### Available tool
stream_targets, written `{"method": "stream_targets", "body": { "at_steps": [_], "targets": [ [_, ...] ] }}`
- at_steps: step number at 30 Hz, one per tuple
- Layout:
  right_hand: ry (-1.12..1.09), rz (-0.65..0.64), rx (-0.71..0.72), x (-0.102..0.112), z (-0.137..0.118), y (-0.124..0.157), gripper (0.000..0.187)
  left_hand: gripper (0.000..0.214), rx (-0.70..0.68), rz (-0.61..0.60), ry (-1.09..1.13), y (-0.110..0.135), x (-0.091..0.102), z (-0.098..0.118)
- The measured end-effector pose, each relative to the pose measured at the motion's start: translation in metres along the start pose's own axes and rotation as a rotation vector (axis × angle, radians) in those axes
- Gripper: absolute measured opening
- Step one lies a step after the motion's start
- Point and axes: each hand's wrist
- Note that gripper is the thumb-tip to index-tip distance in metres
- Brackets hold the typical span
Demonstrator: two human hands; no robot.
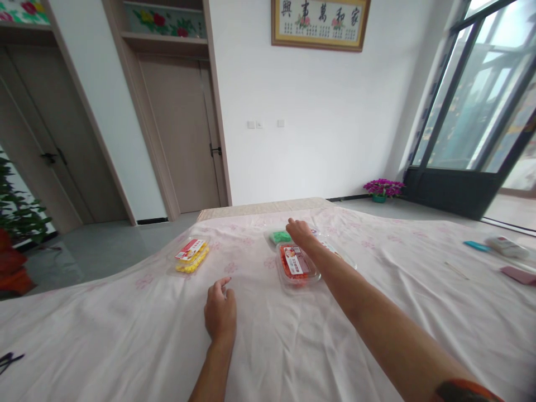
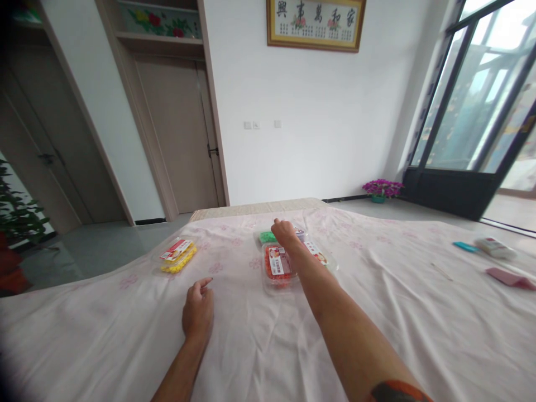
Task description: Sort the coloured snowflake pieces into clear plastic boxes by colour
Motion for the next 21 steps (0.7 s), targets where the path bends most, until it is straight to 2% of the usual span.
{"method": "stream_targets", "body": {
  "at_steps": [7, 11, 13, 17, 19, 21],
  "targets": [
    [-0.043, -0.060, 0.062, -0.005, 0.021, 0.011, 0.030, 0.034, -0.075, -0.048, -0.038, 0.000, -0.004, -0.003],
    [-0.096, -0.078, 0.051, 0.000, 0.037, 0.022, 0.032, 0.035, -0.170, -0.148, 0.031, 0.003, -0.008, -0.002],
    [-0.132, -0.061, -0.040, 0.000, 0.049, 0.036, 0.036, 0.043, -0.270, -0.215, 0.076, 0.006, -0.010, -0.001],
    [-0.292, -0.001, -0.390, -0.014, 0.072, 0.084, 0.054, 0.065, -0.493, -0.298, 0.086, 0.015, -0.018, 0.003],
    [-0.308, 0.009, -0.465, -0.026, 0.080, 0.110, 0.062, 0.076, -0.560, -0.355, 0.036, 0.020, -0.026, 0.012],
    [-0.266, -0.056, -0.495, -0.038, 0.084, 0.130, 0.066, 0.086, -0.590, -0.409, -0.027, 0.026, -0.039, 0.025]
  ]
}}
Point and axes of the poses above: each hand's wrist, its own y-axis away from the middle knuckle, its own x-axis out of the back of the hand, z = x × y, and after that the axes turned 9 degrees about -x, right-handed
